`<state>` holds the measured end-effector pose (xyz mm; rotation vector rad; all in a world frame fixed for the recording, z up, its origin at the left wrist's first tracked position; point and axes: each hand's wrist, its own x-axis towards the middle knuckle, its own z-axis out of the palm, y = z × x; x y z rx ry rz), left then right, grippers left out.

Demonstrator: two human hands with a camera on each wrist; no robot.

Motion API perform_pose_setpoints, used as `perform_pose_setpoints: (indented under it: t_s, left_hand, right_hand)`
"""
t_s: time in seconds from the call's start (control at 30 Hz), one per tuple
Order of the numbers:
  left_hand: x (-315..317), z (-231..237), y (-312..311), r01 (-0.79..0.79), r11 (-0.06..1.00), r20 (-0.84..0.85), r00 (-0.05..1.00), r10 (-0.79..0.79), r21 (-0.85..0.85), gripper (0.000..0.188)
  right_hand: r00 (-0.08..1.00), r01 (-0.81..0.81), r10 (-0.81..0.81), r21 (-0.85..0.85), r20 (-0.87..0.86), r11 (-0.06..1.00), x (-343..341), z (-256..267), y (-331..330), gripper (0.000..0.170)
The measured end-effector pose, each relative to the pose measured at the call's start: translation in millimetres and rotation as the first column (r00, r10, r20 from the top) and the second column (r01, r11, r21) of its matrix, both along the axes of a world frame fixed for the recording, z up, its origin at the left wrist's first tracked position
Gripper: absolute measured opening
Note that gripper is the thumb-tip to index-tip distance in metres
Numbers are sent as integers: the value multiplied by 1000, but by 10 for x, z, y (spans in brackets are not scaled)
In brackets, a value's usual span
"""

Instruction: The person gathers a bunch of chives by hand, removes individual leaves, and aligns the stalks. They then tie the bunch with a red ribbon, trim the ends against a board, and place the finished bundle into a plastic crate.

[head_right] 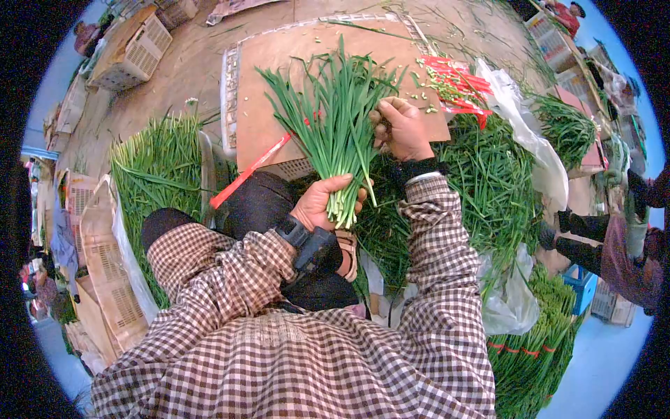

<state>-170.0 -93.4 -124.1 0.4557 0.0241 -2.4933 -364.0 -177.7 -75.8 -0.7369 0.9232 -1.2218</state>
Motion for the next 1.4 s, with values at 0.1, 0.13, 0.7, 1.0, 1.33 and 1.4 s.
perform_pose_setpoints:
  t_s: [0.1, 0.13, 0.7, 1.0, 1.33, 1.4]
  left_hand:
    - [20, 4, -22, 62, 998, -38, 997, -64, -32, 32]
    - [10, 25, -27, 89, 995, -68, 993, -92, -52, 31]
    - [-70, 85, 44, -51, 980, 248, 964, 99, -193, 26]
    - [13, 179, -5, 71, 997, -115, 991, -68, 27, 39]
    - [-37, -167, -77, 97, 995, -58, 994, -96, 3, 24]
    - [-34, -200, -75, 67, 998, -53, 996, -66, 13, 21]
  right_hand:
    - [999, 35, -34, -37, 34, 999, 34, -84, -40, 13]
    - [997, 38, -34, -53, 63, 998, 19, -117, -43, 14]
    - [544, -37, -52, -86, -838, 996, 277, 155, 1275, 24]
    - [867, 97, -67, 37, -493, 995, 365, 78, 1328, 8]
    - [555, 156, -324, -287, -766, 945, 545, -34, 1503, 9]
    - [501, 168, -357, -316, -789, 934, 551, -5, 1558, 9]
